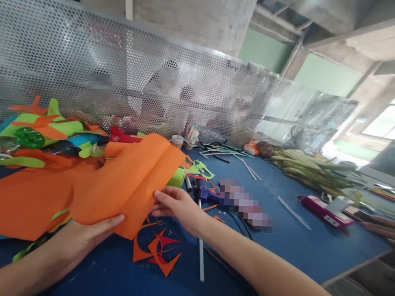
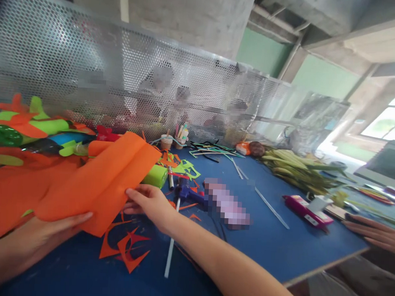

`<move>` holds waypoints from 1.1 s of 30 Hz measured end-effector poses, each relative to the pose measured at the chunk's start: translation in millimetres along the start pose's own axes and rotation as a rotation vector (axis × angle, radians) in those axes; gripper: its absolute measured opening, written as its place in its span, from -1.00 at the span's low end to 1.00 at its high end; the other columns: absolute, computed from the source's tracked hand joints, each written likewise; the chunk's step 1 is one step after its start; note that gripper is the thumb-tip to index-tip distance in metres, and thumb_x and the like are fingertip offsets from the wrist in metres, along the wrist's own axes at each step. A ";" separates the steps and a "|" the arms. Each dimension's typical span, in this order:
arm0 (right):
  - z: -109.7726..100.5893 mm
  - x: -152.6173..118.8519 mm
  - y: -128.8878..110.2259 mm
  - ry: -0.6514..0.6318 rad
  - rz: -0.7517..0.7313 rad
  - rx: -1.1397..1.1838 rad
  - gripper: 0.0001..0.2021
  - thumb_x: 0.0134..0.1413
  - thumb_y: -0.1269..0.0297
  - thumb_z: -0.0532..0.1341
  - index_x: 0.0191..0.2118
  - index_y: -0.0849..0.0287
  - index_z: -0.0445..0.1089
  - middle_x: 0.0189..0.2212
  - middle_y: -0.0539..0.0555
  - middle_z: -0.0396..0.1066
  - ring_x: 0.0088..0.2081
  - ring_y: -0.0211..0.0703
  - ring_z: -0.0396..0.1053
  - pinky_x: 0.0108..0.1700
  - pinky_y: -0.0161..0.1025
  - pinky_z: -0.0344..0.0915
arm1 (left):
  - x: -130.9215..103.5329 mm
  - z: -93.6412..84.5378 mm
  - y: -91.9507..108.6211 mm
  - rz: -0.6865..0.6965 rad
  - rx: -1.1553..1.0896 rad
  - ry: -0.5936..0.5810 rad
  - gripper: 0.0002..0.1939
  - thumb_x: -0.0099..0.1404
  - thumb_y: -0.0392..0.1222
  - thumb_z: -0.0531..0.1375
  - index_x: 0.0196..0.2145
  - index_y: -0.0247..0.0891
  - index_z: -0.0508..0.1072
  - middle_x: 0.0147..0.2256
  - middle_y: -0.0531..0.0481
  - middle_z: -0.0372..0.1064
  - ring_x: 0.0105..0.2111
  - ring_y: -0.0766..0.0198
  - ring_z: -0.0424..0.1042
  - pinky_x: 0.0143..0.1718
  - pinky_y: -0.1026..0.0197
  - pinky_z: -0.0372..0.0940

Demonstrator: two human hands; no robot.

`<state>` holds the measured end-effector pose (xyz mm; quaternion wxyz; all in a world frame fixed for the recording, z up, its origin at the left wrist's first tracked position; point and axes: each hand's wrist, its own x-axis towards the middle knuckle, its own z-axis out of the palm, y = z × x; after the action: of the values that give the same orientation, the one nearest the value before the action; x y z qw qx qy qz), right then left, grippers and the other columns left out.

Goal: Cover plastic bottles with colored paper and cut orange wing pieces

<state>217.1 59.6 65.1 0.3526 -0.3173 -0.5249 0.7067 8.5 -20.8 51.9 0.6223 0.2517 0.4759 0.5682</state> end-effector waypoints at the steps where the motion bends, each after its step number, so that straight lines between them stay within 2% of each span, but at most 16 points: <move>1: 0.2 0.7 2.2 0.000 -0.003 -0.012 -0.62 -0.06 0.02 0.46 -0.26 0.21 0.46 -0.37 0.02 0.50 -0.37 -0.30 0.48 -0.23 -0.33 0.47 | 0.2 0.4 -1.1 0.009 -0.006 0.012 -0.04 -0.01 -0.39 0.52 0.29 0.05 0.32 0.11 0.02 0.50 0.17 -0.05 0.41 0.04 0.07 0.51; 3: -1.5 3.0 6.5 0.057 -0.023 -0.016 -0.65 0.02 0.00 0.41 -0.27 0.18 0.45 -0.39 -0.01 0.49 -0.37 -0.28 0.47 -0.24 -0.31 0.46 | 1.5 0.2 -3.3 -0.010 -0.017 -0.034 -0.08 0.03 -0.39 0.50 0.29 0.04 0.31 0.09 -0.02 0.52 0.15 -0.06 0.44 0.08 0.04 0.48; 5: -6.2 6.5 9.7 0.147 -0.028 -0.052 -0.70 0.11 0.00 0.34 -0.22 0.13 0.41 -0.42 -0.04 0.46 -0.42 -0.25 0.45 -0.30 -0.26 0.46 | 3.6 -0.8 -4.5 -0.053 -0.054 -0.178 -0.16 0.13 -0.34 0.46 0.32 -0.06 0.29 0.06 -0.11 0.55 0.11 -0.08 0.48 0.15 -0.02 0.42; 7: -13.4 10.6 11.0 0.217 -0.039 -0.153 -0.75 0.15 0.03 0.29 -0.24 0.10 0.38 -0.46 -0.06 0.42 -0.48 -0.23 0.40 -0.40 -0.26 0.42 | 5.5 -1.4 -3.0 -0.072 -0.129 -0.263 -0.23 0.23 -0.27 0.40 0.34 -0.21 0.26 0.00 -0.22 0.58 0.06 -0.11 0.53 0.19 -0.07 0.37; 9: -21.5 14.4 10.5 0.249 -0.068 -0.214 -0.78 0.12 0.07 0.31 -0.29 0.10 0.38 -0.47 -0.06 0.39 -0.45 -0.21 0.38 -0.43 -0.28 0.37 | 6.3 -0.4 2.3 -0.075 -0.206 -0.261 -0.26 0.31 -0.21 0.33 0.37 -0.25 0.18 0.03 -0.27 0.55 0.07 -0.13 0.51 0.21 -0.13 0.34; 12: -30.8 18.0 8.8 0.258 -0.093 -0.252 -0.80 0.09 0.10 0.33 -0.32 0.10 0.42 -0.43 -0.05 0.42 -0.35 -0.17 0.39 -0.37 -0.29 0.34 | 4.8 5.1 14.3 -0.056 -0.223 -0.191 -0.28 0.41 -0.21 0.22 0.42 -0.08 0.05 0.18 -0.19 0.42 0.13 -0.10 0.46 0.16 -0.17 0.39; 15: -33.8 19.1 8.7 0.273 -0.102 -0.265 -0.81 0.09 0.10 0.31 -0.32 0.10 0.42 -0.39 -0.05 0.44 -0.30 -0.15 0.40 -0.30 -0.27 0.36 | 1.1 12.9 23.3 -0.010 -0.156 -0.029 -0.37 0.46 -0.28 0.14 0.41 -0.05 0.08 0.17 -0.17 0.44 0.06 -0.02 0.53 0.03 -0.11 0.49; 17: -31.9 18.7 8.4 0.285 -0.109 -0.258 -0.82 0.10 0.09 0.29 -0.30 0.08 0.41 -0.34 -0.04 0.47 -0.26 -0.14 0.43 -0.25 -0.24 0.39 | -1.1 16.7 25.0 0.001 -0.143 0.023 -0.42 0.49 -0.32 0.08 0.39 -0.09 0.12 0.13 -0.18 0.48 -0.01 0.01 0.58 -0.04 -0.08 0.54; 20: -24.7 16.4 4.4 0.282 -0.110 -0.130 -0.79 0.06 0.06 0.30 -0.24 0.04 0.41 -0.26 -0.02 0.54 -0.18 -0.08 0.50 -0.18 -0.17 0.44 | -1.3 17.3 22.9 -0.015 -0.169 -0.021 -0.45 0.51 -0.32 0.05 0.39 -0.13 0.12 0.09 -0.21 0.51 -0.08 0.02 0.61 -0.09 -0.06 0.57; 24: -16.0 11.3 -6.7 0.258 -0.127 0.080 -0.74 -0.02 0.08 0.36 -0.22 0.02 0.42 -0.20 0.00 0.58 -0.08 0.01 0.53 -0.14 -0.11 0.50 | 3.9 12.3 19.2 -0.021 -0.172 -0.048 -0.43 0.47 -0.34 0.11 0.38 -0.16 0.14 0.08 -0.22 0.52 -0.12 0.02 0.63 -0.08 -0.04 0.56; 28: -16.4 9.7 -12.4 0.222 -0.049 0.152 -0.78 0.01 0.21 0.35 -0.19 0.03 0.40 -0.20 0.01 0.59 -0.09 -0.01 0.56 -0.16 -0.10 0.53 | 9.2 6.5 18.5 -0.020 -0.167 -0.042 -0.39 0.38 -0.43 0.18 0.33 -0.18 0.22 0.07 -0.23 0.52 -0.13 0.04 0.63 -0.02 -0.04 0.53; 30: -17.3 10.4 -11.9 0.197 -0.026 0.173 -0.78 -0.01 0.28 0.35 -0.21 0.04 0.39 -0.20 0.02 0.60 -0.10 -0.02 0.57 -0.16 -0.12 0.53 | 10.9 1.9 16.4 -0.054 -0.180 -0.102 -0.50 0.37 -0.38 0.20 0.24 -0.26 0.34 0.07 -0.27 0.52 -0.05 -0.03 0.60 0.05 -0.08 0.49; 33: -15.3 10.0 -10.1 0.153 -0.034 0.201 -0.77 -0.02 0.31 0.35 -0.20 0.06 0.40 -0.20 0.04 0.60 -0.10 -0.02 0.58 -0.16 -0.13 0.54 | 11.4 -5.5 10.2 -0.119 -0.221 -0.284 -0.72 0.34 -0.23 0.27 -0.02 -0.35 0.53 0.09 -0.31 0.50 0.09 -0.15 0.49 0.15 -0.09 0.41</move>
<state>225.7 77.8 70.3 0.4338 -0.3245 -0.4281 0.7233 -2.2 -8.9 54.8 0.7397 0.2308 0.3321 0.5379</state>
